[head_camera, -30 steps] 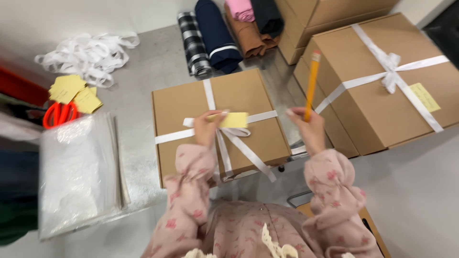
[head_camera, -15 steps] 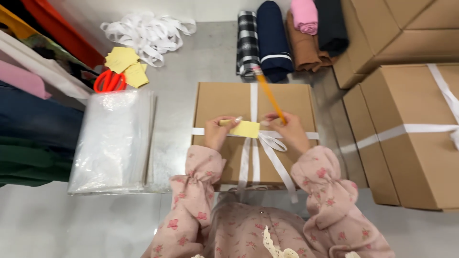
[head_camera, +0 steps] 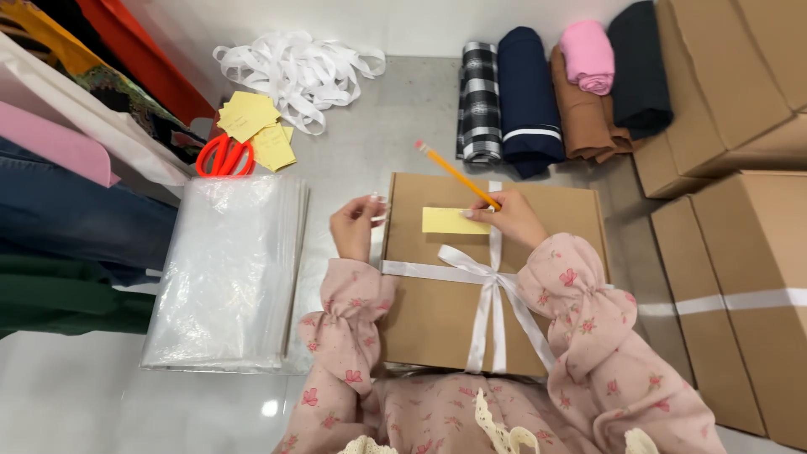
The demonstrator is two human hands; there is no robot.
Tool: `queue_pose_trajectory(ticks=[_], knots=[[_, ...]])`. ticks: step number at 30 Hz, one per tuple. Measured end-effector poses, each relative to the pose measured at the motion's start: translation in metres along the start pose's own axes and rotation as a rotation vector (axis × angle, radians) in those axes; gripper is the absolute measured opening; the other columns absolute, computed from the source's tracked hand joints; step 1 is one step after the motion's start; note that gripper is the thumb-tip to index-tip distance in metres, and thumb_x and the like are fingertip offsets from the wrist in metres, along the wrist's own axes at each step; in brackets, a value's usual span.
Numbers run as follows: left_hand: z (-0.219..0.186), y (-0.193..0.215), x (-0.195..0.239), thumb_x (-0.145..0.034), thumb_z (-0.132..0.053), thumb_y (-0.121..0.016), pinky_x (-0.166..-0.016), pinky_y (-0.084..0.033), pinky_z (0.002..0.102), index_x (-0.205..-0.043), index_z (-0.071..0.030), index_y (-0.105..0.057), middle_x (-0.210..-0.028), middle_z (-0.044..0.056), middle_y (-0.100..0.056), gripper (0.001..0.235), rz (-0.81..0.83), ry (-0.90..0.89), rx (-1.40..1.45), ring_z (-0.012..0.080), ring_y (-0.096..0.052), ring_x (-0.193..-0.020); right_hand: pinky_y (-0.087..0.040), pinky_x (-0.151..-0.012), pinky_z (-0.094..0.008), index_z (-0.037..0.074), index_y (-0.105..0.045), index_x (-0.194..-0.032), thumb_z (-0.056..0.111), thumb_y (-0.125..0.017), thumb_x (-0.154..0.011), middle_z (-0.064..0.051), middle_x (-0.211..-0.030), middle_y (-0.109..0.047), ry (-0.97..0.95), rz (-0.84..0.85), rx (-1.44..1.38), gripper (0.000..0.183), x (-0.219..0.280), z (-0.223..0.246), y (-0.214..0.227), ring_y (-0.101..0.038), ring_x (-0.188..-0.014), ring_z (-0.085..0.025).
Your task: The person ties a white ribbon around a cardboard box and then writes on a yellow sticky note with a pencil before placing it on the box.
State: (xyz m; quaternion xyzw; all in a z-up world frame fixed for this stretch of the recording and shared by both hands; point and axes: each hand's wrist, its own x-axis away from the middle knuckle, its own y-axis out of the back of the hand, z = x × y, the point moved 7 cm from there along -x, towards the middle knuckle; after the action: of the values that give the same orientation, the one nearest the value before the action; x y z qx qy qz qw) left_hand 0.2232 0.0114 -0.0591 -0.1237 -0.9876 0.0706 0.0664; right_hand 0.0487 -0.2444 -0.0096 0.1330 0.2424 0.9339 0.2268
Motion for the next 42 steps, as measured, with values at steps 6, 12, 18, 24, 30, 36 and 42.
queue_pose_trajectory(ticks=[6,12,18,24,30,36,42], knots=[[-0.003,-0.04,0.038,-0.101,-0.018,-0.06,-0.085,-0.059,0.046,-0.11,-0.008,-0.07,-0.104,0.015,-0.067,0.017,0.311,-0.454,-0.614,0.0358,-0.069,-0.099,-0.05,-0.078,-0.033,0.017,-0.082,-0.087,0.029,-0.09,-0.072,-0.003,-0.086,-0.078,0.081,-0.02,0.197,0.021,-0.033,-0.003,-0.035,-0.07,-0.085,-0.024],[0.023,-0.069,0.088,-0.102,-0.02,-0.058,-0.113,-0.041,0.046,-0.132,-0.008,-0.064,-0.137,0.015,-0.059,0.033,0.389,-0.858,-1.001,0.0325,-0.055,-0.133,-0.05,-0.083,-0.035,0.021,-0.08,-0.091,0.032,-0.089,-0.074,-0.003,-0.089,-0.064,0.169,-0.279,0.273,0.022,-0.028,0.007,-0.031,-0.062,-0.086,-0.025],[0.024,-0.071,0.094,-0.101,-0.016,-0.058,-0.118,-0.036,0.044,-0.136,-0.007,-0.06,-0.142,0.014,-0.054,0.036,0.377,-0.886,-1.11,0.0307,-0.047,-0.139,-0.041,-0.092,-0.026,0.012,-0.071,-0.082,0.028,-0.056,-0.103,-0.001,-0.094,-0.052,0.051,-0.413,-0.397,0.031,-0.03,-0.001,-0.036,-0.048,-0.092,-0.015],[0.029,-0.067,0.094,-0.1,-0.017,-0.058,-0.113,-0.041,0.043,-0.131,-0.008,-0.063,-0.137,0.013,-0.057,0.033,0.316,-0.929,-1.092,0.0306,-0.053,-0.133,-0.052,-0.076,-0.019,0.002,-0.073,-0.091,0.029,-0.058,-0.104,-0.001,-0.07,-0.056,-0.013,-0.204,-0.783,0.034,-0.043,0.02,-0.117,-0.058,-0.07,-0.007],[0.028,-0.063,0.102,-0.097,-0.013,-0.061,-0.114,-0.04,0.042,-0.133,-0.005,-0.063,-0.137,0.014,-0.059,0.037,0.309,-0.903,-1.073,0.0289,-0.055,-0.133,-0.061,-0.089,-0.031,0.002,-0.074,-0.114,0.018,-0.075,-0.094,-0.015,-0.094,-0.075,0.045,-0.167,-0.68,0.025,-0.036,0.032,-0.108,-0.074,-0.092,-0.018],[0.027,-0.061,0.101,-0.095,-0.011,-0.061,-0.113,-0.042,0.042,-0.131,-0.005,-0.064,-0.137,0.013,-0.059,0.036,0.302,-0.905,-1.067,0.0284,-0.055,-0.132,-0.059,-0.081,-0.027,0.007,-0.072,-0.108,0.02,-0.077,-0.093,-0.008,-0.09,-0.069,0.042,-0.325,-0.507,0.021,-0.044,-0.008,-0.086,-0.067,-0.082,-0.013],[0.03,-0.062,0.102,-0.095,-0.011,-0.062,-0.113,-0.042,0.042,-0.131,-0.005,-0.064,-0.137,0.013,-0.06,0.037,0.298,-0.923,-1.084,0.0288,-0.055,-0.133,-0.038,-0.052,-0.019,0.014,-0.05,-0.077,0.012,-0.065,-0.091,-0.001,-0.056,-0.048,0.026,-0.354,-0.483,0.021,-0.045,-0.036,-0.057,-0.045,-0.053,-0.008]])
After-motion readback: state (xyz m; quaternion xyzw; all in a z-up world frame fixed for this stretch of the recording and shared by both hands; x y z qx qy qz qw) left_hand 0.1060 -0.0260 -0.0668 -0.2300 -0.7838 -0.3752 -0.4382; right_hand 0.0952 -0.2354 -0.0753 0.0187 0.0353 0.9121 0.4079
